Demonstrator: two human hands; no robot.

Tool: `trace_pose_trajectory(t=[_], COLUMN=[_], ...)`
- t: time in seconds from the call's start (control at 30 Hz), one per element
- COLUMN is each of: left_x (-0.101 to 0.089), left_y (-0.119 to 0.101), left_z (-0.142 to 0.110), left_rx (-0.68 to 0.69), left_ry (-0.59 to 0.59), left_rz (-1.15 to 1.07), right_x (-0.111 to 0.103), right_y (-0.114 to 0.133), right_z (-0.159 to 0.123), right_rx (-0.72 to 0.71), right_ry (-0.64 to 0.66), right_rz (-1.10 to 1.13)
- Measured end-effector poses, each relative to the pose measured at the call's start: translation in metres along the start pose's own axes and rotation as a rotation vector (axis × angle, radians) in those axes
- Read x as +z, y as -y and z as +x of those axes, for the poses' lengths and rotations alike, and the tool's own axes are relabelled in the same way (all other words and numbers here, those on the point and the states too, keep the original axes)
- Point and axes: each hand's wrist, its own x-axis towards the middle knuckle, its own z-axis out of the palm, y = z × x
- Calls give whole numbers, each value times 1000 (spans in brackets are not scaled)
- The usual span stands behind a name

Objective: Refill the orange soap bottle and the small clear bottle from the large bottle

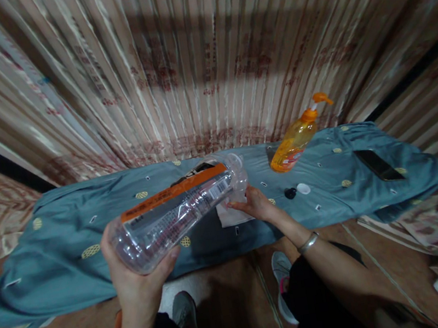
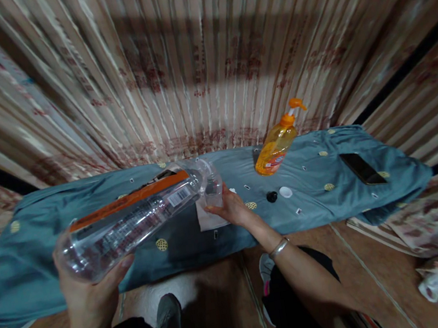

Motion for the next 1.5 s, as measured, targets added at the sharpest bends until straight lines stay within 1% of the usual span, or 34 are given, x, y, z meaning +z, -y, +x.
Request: trace_pose_trajectory(t=[0.2, 0.37, 0.57, 0.73, 0.93, 1.03, 1.23, 1.5], left_x=[0, 0, -1, 1, 1, 0, 0, -1], left_y=[-3, -2, -1, -5, -3, -1, -3, -1], left_z=[1, 1, 1, 1, 2, 1, 1, 1], left_rx=[-53, -32, -61, -72, -89, -75, -23, -64], left_ry=[-7, -9, 7, -12, -13, -8, -9, 1], left_rz=[-23, 6, -35, -27, -49, -47, -32, -58], right_x=[-1, 0, 0, -1, 1, 1, 1, -1], right_y=[-1, -3, -2, -1, -4, -4, -4, 0], right_z=[0, 0, -1, 0, 0, 1, 0, 0], right_rx=[-8, -30, -33, -3, -24, -10, -39, 5], right_ry=[16, -5, -1, 11, 7, -2, -12, 19], right_rz=[9, -11, 3, -4, -8, -19, -16, -37])
